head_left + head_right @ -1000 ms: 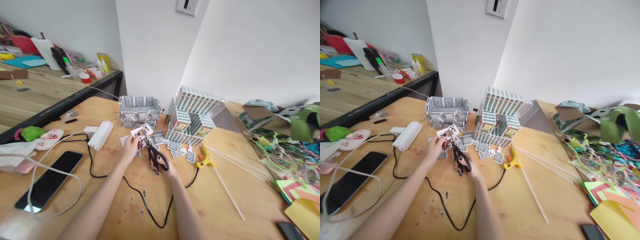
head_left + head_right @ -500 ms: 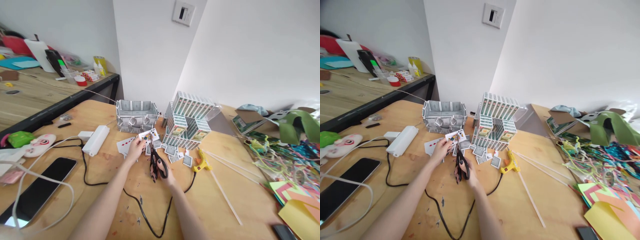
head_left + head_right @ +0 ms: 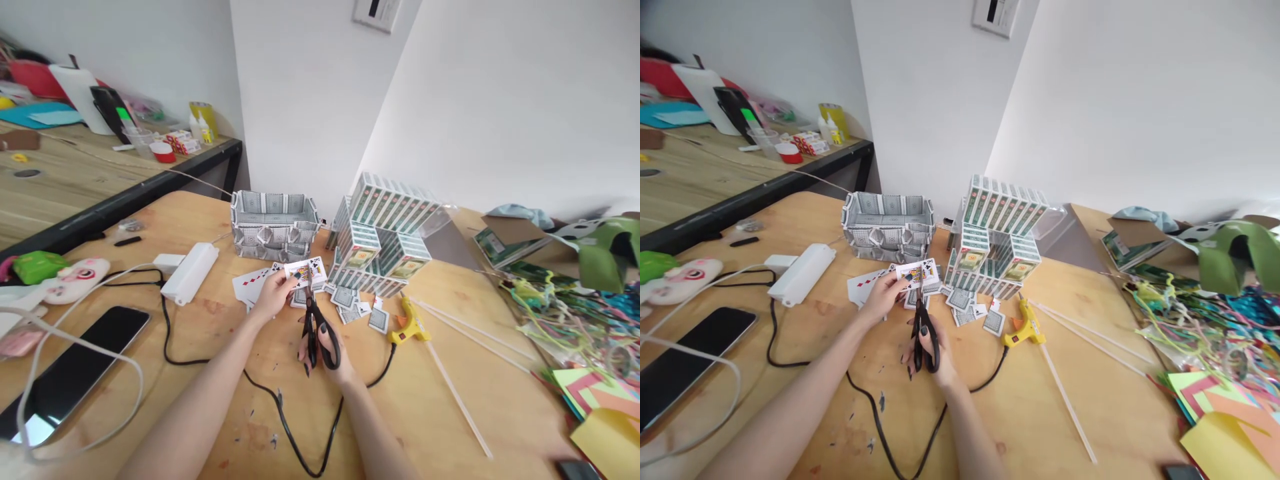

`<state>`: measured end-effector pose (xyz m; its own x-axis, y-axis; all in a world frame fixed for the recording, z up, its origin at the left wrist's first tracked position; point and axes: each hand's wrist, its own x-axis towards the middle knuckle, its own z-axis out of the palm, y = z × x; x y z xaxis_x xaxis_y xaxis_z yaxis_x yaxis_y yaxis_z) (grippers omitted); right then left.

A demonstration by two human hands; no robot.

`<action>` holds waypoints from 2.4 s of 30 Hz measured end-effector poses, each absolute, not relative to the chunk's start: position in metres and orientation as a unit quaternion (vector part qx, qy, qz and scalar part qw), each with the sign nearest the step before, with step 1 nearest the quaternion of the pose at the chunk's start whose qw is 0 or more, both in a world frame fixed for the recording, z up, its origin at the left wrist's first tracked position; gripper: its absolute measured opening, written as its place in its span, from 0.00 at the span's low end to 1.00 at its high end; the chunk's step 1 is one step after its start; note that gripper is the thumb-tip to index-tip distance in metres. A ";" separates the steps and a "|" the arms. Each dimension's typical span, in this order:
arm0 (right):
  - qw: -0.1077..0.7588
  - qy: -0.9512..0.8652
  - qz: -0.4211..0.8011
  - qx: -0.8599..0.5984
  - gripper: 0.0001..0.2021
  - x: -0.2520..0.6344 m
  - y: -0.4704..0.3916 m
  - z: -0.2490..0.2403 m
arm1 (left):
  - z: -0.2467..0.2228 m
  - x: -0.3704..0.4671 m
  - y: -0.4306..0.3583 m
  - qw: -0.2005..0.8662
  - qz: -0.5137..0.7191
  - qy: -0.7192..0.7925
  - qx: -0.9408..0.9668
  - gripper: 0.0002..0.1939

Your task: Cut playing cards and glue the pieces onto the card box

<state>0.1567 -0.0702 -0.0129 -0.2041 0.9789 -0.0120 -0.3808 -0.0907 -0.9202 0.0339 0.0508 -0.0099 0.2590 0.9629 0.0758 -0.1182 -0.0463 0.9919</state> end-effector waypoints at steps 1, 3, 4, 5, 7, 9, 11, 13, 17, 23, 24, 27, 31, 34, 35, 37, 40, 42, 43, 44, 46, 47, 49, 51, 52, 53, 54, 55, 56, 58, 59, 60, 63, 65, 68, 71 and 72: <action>0.532 -0.430 0.638 -0.354 0.24 0.155 -0.072 -0.012 | -0.010 0.034 0.050 0.580 0.471 0.377 0.548 0.09; 0.547 -0.438 0.615 -0.363 0.24 0.152 -0.075 -0.010 | -0.009 0.035 0.048 0.591 0.472 0.358 0.547 0.09; 0.553 -0.441 0.605 -0.367 0.24 0.151 -0.077 -0.009 | -0.008 0.035 0.047 0.594 0.475 0.349 0.547 0.10; 0.557 -0.445 0.597 -0.368 0.23 0.149 -0.078 -0.008 | -0.008 0.035 0.046 0.594 0.479 0.341 0.548 0.11; 0.563 -0.453 0.587 -0.366 0.24 0.148 -0.079 -0.008 | -0.007 0.036 0.044 0.591 0.488 0.330 0.552 0.13; 0.562 -0.460 0.581 -0.366 0.24 0.149 -0.079 -0.008 | -0.007 0.036 0.043 0.590 0.495 0.324 0.550 0.14; 0.559 -0.463 0.579 -0.372 0.24 0.150 -0.079 -0.009 | -0.008 0.036 0.043 0.595 0.498 0.316 0.545 0.14; 0.555 -0.457 0.581 -0.381 0.24 0.151 -0.077 -0.010 | -0.008 0.037 0.043 0.598 0.500 0.309 0.544 0.13; 0.552 -0.448 0.581 -0.397 0.25 0.152 -0.075 -0.010 | -0.006 0.039 0.042 0.588 0.500 0.323 0.548 0.13; 0.541 -0.451 0.584 -0.403 0.26 0.152 -0.072 -0.012 | -0.004 0.043 0.041 0.558 0.522 0.358 0.537 0.16; 0.541 -0.452 0.585 -0.401 0.26 0.153 -0.072 -0.012 | -0.004 0.043 0.041 0.546 0.526 0.365 0.541 0.17; 0.541 -0.455 0.590 -0.391 0.26 0.153 -0.073 -0.012 | -0.004 0.043 0.040 0.526 0.533 0.380 0.542 0.17; 0.537 -0.456 0.591 -0.393 0.27 0.153 -0.073 -0.009 | -0.006 0.045 0.040 0.522 0.542 0.402 0.522 0.14; 0.522 -0.460 0.596 -0.402 0.30 0.155 -0.074 -0.007 | -0.009 0.046 0.040 0.504 0.544 0.423 0.520 0.13; 0.517 -0.461 0.598 -0.403 0.31 0.155 -0.074 -0.007 | -0.010 0.047 0.040 0.499 0.544 0.428 0.520 0.13; 0.513 -0.463 0.601 -0.402 0.32 0.157 -0.074 -0.006 | -0.011 0.047 0.039 0.491 0.541 0.438 0.524 0.13; 0.511 -0.468 0.603 -0.395 0.32 0.159 -0.074 -0.006 | -0.011 0.046 0.039 0.471 0.535 0.449 0.539 0.12; 0.508 -0.472 0.603 -0.394 0.33 0.159 -0.074 -0.006 | -0.009 0.046 0.038 0.460 0.537 0.452 0.544 0.13; 0.505 -0.474 0.604 -0.394 0.33 0.159 -0.074 -0.006 | -0.008 0.046 0.038 0.458 0.539 0.452 0.544 0.13; 0.504 -0.475 0.604 -0.395 0.33 0.159 -0.074 -0.006 | -0.007 0.046 0.038 0.458 0.540 0.450 0.544 0.13; 0.507 -0.473 0.602 -0.396 0.32 0.159 -0.074 -0.006 | -0.006 0.046 0.039 0.459 0.542 0.448 0.544 0.14; 0.509 -0.472 0.602 -0.396 0.32 0.159 -0.074 -0.006 | -0.006 0.046 0.039 0.459 0.541 0.447 0.544 0.14; 0.512 -0.469 0.601 -0.396 0.31 0.159 -0.074 -0.005 | -0.006 0.045 0.039 0.460 0.541 0.445 0.546 0.14; 0.513 -0.466 0.602 -0.397 0.31 0.158 -0.074 -0.006 | -0.006 0.045 0.039 0.461 0.540 0.441 0.549 0.14; 0.514 -0.464 0.602 -0.397 0.32 0.158 -0.074 -0.006 | -0.007 0.045 0.038 0.460 0.541 0.439 0.551 0.14; 0.515 -0.461 0.602 -0.399 0.32 0.158 -0.074 -0.006 | -0.007 0.045 0.038 0.457 0.541 0.438 0.554 0.14; 0.516 -0.459 0.602 -0.401 0.32 0.158 -0.073 -0.007 | -0.007 0.045 0.038 0.455 0.540 0.437 0.557 0.14; 0.516 -0.456 0.603 -0.403 0.32 0.158 -0.073 -0.007 | -0.007 0.045 0.038 0.453 0.540 0.437 0.558 0.14; 0.514 -0.454 0.604 -0.406 0.32 0.158 -0.073 -0.007 | -0.007 0.045 0.038 0.455 0.539 0.438 0.557 0.14; 0.511 -0.447 0.608 -0.411 0.33 0.158 -0.073 -0.007 | -0.007 0.045 0.039 0.464 0.537 0.440 0.551 0.14; 0.510 -0.442 0.610 -0.415 0.32 0.158 -0.073 -0.007 | -0.007 0.045 0.039 0.469 0.535 0.441 0.547 0.14; 0.509 -0.436 0.613 -0.418 0.32 0.158 -0.073 -0.007 | -0.008 0.045 0.039 0.474 0.535 0.441 0.544 0.14; 0.508 -0.415 0.624 -0.425 0.31 0.157 -0.073 -0.006 | -0.009 0.044 0.040 0.478 0.532 0.436 0.546 0.14; 0.511 -0.403 0.629 -0.426 0.30 0.156 -0.073 -0.006 | -0.009 0.044 0.041 0.477 0.531 0.434 0.550 0.14; 0.516 -0.387 0.633 -0.428 0.29 0.155 -0.073 -0.008 | -0.008 0.044 0.041 0.478 0.532 0.437 0.545 0.14; 0.514 -0.381 0.636 -0.432 0.28 0.155 -0.073 -0.009 | -0.007 0.044 0.041 0.481 0.531 0.438 0.543 0.14; 0.512 -0.380 0.636 -0.434 0.28 0.155 -0.073 -0.009 | -0.008 0.044 0.041 0.480 0.530 0.438 0.545 0.14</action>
<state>0.1554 -0.0726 -0.0093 -0.0982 0.9818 -0.1625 -0.3211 -0.1859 -0.9286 0.0442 0.0407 -0.0079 0.0550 0.9861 0.1568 -0.0311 -0.1553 0.9874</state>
